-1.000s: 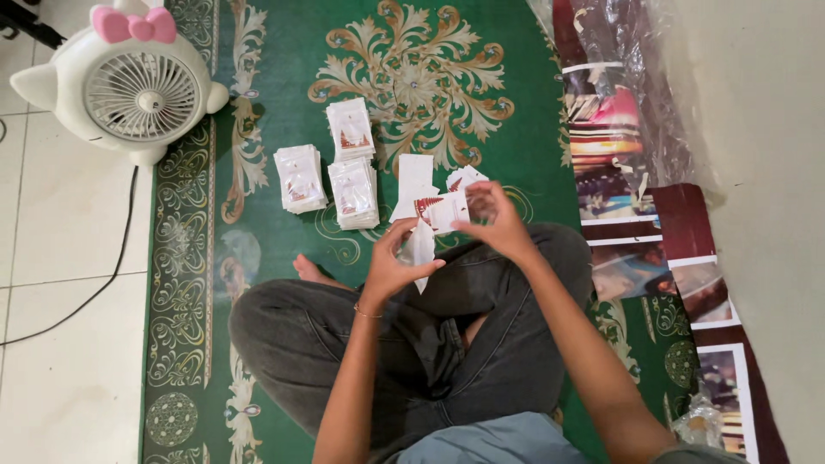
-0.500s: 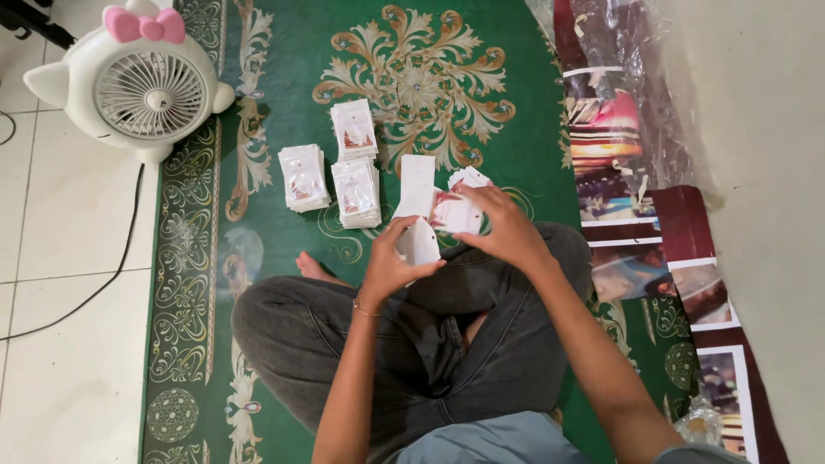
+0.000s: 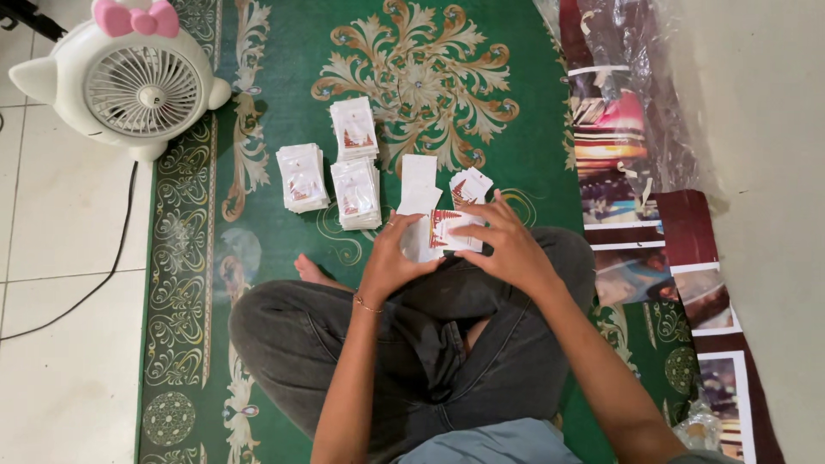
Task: The person organizes cards by placing them into small paper sleeves by hand before stacking the sleeved cards on the floor.
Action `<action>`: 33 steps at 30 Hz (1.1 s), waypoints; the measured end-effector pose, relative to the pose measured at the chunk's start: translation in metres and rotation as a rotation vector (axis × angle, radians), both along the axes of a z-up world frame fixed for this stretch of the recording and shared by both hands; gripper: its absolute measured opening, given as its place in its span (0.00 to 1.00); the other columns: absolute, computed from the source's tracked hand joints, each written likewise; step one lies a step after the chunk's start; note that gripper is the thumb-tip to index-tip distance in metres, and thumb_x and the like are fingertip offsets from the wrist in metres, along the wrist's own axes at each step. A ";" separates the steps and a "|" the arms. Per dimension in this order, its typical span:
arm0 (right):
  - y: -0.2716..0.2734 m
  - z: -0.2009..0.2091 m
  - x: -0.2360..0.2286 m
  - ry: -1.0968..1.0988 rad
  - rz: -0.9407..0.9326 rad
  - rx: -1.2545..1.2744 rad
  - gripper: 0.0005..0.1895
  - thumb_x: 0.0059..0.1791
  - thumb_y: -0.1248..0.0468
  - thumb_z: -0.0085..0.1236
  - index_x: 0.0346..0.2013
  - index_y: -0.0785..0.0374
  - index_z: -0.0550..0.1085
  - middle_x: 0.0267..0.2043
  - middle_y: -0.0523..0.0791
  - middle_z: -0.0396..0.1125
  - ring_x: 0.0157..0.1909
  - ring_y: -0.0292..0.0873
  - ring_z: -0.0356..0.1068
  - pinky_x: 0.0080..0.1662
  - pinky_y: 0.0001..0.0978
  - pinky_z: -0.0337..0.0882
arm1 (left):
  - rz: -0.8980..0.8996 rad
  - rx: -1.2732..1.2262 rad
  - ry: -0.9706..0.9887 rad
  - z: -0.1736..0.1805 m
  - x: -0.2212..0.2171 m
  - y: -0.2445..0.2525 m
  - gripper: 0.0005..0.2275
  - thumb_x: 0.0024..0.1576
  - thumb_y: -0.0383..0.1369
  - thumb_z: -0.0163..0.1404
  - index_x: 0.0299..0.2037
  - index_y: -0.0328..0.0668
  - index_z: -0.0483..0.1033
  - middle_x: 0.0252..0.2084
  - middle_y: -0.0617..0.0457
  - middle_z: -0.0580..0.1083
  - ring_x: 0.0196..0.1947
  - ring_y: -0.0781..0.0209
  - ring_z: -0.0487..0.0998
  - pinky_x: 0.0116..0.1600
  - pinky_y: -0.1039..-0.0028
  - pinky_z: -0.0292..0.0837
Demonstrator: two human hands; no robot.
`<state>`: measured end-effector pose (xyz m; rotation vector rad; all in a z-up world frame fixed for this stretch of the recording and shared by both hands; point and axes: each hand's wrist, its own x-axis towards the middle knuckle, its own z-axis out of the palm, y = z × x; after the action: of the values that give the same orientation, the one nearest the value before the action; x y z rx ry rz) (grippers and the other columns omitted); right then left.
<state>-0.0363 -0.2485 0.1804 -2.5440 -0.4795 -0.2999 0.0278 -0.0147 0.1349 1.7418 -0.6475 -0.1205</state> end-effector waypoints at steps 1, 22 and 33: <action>-0.002 -0.006 0.001 -0.044 0.014 -0.005 0.17 0.42 0.58 0.72 0.45 0.51 0.81 0.60 0.44 0.69 0.60 0.50 0.68 0.72 0.58 0.47 | 0.006 0.009 -0.031 -0.001 0.001 0.000 0.36 0.33 0.30 0.73 0.55 0.29 0.74 0.48 0.36 0.77 0.54 0.33 0.76 0.74 0.48 0.51; -0.012 0.014 0.011 0.104 0.164 0.047 0.04 0.47 0.62 0.66 0.35 0.57 0.82 0.49 0.48 0.72 0.49 0.54 0.71 0.52 0.48 0.71 | -0.058 0.085 -0.029 0.019 0.013 0.000 0.36 0.34 0.30 0.74 0.57 0.35 0.76 0.47 0.38 0.76 0.54 0.35 0.76 0.77 0.46 0.41; -0.009 0.029 0.009 0.076 0.221 0.074 0.04 0.48 0.63 0.64 0.35 0.58 0.82 0.50 0.48 0.73 0.51 0.54 0.71 0.52 0.45 0.72 | -0.112 0.121 -0.077 0.020 0.009 0.000 0.36 0.35 0.30 0.72 0.59 0.37 0.75 0.47 0.40 0.77 0.54 0.37 0.77 0.77 0.46 0.43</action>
<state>-0.0274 -0.2570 0.2092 -2.3936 -0.6999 -0.1359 0.0369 -0.0150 0.1552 1.8334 -0.8086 -0.1742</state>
